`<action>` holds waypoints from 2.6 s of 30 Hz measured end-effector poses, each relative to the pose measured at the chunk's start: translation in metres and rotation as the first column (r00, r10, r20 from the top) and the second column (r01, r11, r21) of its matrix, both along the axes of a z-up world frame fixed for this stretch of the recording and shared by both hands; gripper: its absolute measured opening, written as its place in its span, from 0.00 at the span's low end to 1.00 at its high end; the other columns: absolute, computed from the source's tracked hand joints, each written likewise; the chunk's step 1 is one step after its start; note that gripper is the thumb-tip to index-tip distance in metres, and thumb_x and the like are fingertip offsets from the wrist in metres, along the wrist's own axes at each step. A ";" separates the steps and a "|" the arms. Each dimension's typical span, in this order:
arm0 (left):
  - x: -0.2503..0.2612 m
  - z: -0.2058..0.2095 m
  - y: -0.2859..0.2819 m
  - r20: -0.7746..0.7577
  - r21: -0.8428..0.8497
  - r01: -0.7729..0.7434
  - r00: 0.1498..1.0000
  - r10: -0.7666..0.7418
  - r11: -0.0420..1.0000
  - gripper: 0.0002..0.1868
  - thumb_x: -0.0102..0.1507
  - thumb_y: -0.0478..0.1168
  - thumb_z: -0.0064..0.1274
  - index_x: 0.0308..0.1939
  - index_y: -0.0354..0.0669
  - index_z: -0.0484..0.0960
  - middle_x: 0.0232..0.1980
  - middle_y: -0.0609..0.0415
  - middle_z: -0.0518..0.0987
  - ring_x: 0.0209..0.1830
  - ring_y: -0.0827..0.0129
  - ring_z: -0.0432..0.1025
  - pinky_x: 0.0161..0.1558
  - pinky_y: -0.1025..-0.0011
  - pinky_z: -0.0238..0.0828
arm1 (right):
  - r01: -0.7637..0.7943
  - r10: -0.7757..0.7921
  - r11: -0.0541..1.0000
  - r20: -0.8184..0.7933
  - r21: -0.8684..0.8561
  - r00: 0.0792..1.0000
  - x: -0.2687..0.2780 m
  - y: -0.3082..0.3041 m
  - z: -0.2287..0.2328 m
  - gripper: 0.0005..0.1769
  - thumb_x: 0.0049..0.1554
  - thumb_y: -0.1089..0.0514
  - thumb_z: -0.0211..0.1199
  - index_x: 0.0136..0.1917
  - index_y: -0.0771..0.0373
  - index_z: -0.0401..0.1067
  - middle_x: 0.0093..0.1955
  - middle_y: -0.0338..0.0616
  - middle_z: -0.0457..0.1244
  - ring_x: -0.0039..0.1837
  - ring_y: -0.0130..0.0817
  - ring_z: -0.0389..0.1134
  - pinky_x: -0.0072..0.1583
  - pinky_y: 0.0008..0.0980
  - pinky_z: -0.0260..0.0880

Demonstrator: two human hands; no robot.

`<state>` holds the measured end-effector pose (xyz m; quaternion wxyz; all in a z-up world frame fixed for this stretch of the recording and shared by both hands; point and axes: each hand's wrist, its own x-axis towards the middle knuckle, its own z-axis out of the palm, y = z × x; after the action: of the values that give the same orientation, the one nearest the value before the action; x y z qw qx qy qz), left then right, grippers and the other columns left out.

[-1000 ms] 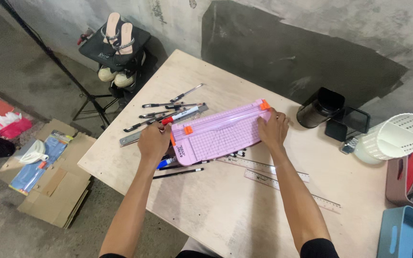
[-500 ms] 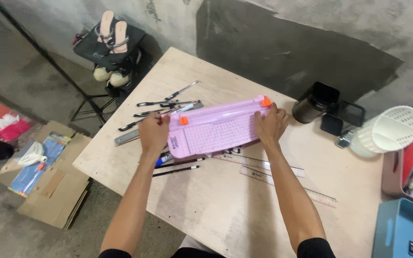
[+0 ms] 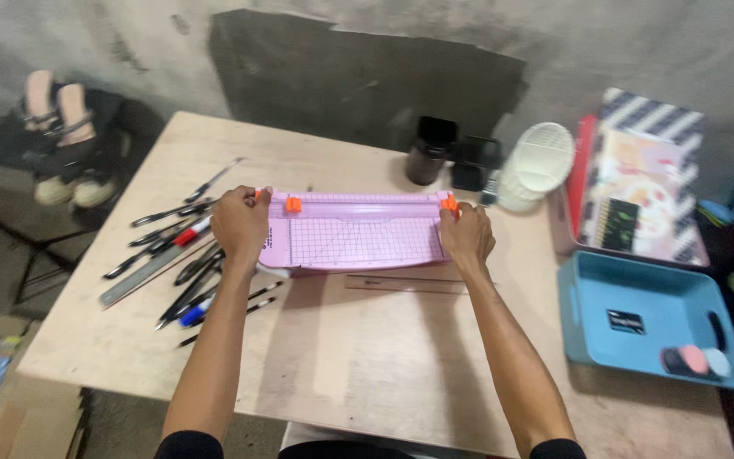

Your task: The person organizes various stationery items on a wooden desk, including notebooks, a paper trimmer, and a large collection of pens and markers. They handle the items one by one, picking up notebooks to move them into a blue storage bin, adjusting the paper trimmer, and sorting through the pens on the desk surface.

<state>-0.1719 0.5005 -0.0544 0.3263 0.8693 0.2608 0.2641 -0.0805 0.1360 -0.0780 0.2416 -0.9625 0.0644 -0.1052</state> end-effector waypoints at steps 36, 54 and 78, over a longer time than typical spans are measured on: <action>0.087 -0.078 -0.085 -0.272 0.109 0.381 0.900 -0.341 0.918 0.15 0.64 0.45 0.58 0.45 0.36 0.87 0.48 0.35 0.80 0.47 0.41 0.76 0.49 0.49 0.74 | 0.181 -0.181 0.983 -0.046 0.006 0.982 -0.021 -0.114 -0.045 0.26 0.57 0.45 0.62 0.62 0.61 0.76 0.58 0.55 0.66 0.61 0.54 0.68 0.60 0.55 0.67; 0.048 -0.078 -0.198 -0.149 0.374 0.696 0.698 -0.701 0.613 0.24 0.70 0.44 0.46 0.68 0.39 0.74 0.72 0.42 0.68 0.76 0.49 0.58 0.74 0.48 0.52 | -0.304 0.317 0.948 0.240 -0.090 0.918 -0.039 -0.047 -0.060 0.28 0.60 0.54 0.59 0.72 0.63 0.66 0.76 0.57 0.55 0.78 0.56 0.53 0.78 0.53 0.48; 0.064 -0.067 -0.267 -0.294 0.333 0.774 0.627 -0.721 0.538 0.17 0.65 0.40 0.51 0.58 0.41 0.78 0.60 0.45 0.76 0.63 0.51 0.68 0.64 0.45 0.60 | -0.220 0.218 0.975 0.311 -0.030 0.925 -0.039 -0.109 -0.058 0.27 0.52 0.62 0.67 0.65 0.60 0.73 0.70 0.52 0.61 0.71 0.51 0.60 0.71 0.45 0.61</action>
<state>-0.1077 0.2340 -0.1213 0.1914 0.9597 -0.1820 0.0965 -0.1193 0.0272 -0.1356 0.2616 -0.9342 -0.0822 -0.2282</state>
